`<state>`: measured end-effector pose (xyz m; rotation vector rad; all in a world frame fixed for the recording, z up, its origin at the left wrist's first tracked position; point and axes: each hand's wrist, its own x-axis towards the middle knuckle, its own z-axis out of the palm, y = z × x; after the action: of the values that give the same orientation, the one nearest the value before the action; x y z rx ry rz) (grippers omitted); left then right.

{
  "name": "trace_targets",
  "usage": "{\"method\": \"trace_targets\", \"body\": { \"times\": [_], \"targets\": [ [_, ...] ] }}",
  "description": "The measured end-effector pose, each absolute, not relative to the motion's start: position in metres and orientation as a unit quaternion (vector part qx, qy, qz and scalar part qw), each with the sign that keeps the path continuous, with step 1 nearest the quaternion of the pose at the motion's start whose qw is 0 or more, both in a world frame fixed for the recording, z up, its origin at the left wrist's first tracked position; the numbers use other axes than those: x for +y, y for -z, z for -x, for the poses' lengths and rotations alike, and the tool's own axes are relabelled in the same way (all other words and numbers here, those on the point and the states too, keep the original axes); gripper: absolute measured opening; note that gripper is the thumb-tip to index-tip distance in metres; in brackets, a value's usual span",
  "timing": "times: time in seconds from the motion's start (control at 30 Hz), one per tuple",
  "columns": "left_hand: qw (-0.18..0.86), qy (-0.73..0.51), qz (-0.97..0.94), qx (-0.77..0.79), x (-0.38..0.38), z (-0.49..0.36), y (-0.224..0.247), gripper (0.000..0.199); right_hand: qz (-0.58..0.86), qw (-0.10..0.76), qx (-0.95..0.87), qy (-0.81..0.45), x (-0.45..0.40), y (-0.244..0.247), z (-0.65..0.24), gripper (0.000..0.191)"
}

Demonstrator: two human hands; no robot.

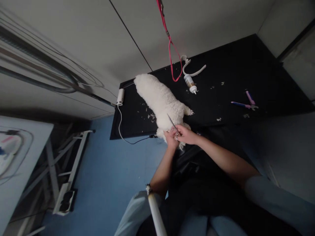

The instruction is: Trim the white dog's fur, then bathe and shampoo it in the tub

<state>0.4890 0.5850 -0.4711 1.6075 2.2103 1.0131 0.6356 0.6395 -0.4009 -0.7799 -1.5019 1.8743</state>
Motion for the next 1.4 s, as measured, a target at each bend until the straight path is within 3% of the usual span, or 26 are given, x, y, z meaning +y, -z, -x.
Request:
{"method": "trace_targets", "body": {
  "times": [0.13,0.23,0.33,0.43,0.6,0.9,1.17,1.4],
  "targets": [
    [0.1,-0.339,-0.556,0.752,0.575,-0.488,0.476,0.034,0.339,0.319,-0.519,-0.717,0.658,0.409,-0.607,0.037],
    [0.11,-0.323,-0.561,0.754,0.574,-0.487,0.48,0.031,0.361,0.338,-0.538,-0.682,0.66,0.417,-0.614,0.038],
    [0.099,-0.33,-0.562,0.752,0.578,-0.487,0.481,0.032,0.434,0.306,-0.607,-0.591,0.643,0.413,-0.645,0.057],
    [0.088,-0.329,-0.555,0.759,0.581,-0.488,0.48,0.033,0.487,0.22,-0.669,-0.517,0.611,0.397,-0.679,0.073],
    [0.071,-0.329,-0.545,0.768,0.582,-0.492,0.478,0.031,0.476,0.114,-0.741,-0.46,0.566,0.378,-0.695,0.06],
    [0.056,-0.323,-0.535,0.779,0.581,-0.494,0.477,0.024,0.465,0.075,-0.763,-0.442,0.566,0.377,-0.683,0.044],
    [0.053,-0.318,-0.545,0.774,0.579,-0.493,0.482,0.024,0.419,0.147,-0.707,-0.55,0.563,0.39,-0.688,0.031],
    [0.056,-0.324,-0.522,0.787,0.573,-0.492,0.487,0.026,0.444,0.176,-0.666,-0.573,0.553,0.396,-0.695,0.051]
  ]
}}
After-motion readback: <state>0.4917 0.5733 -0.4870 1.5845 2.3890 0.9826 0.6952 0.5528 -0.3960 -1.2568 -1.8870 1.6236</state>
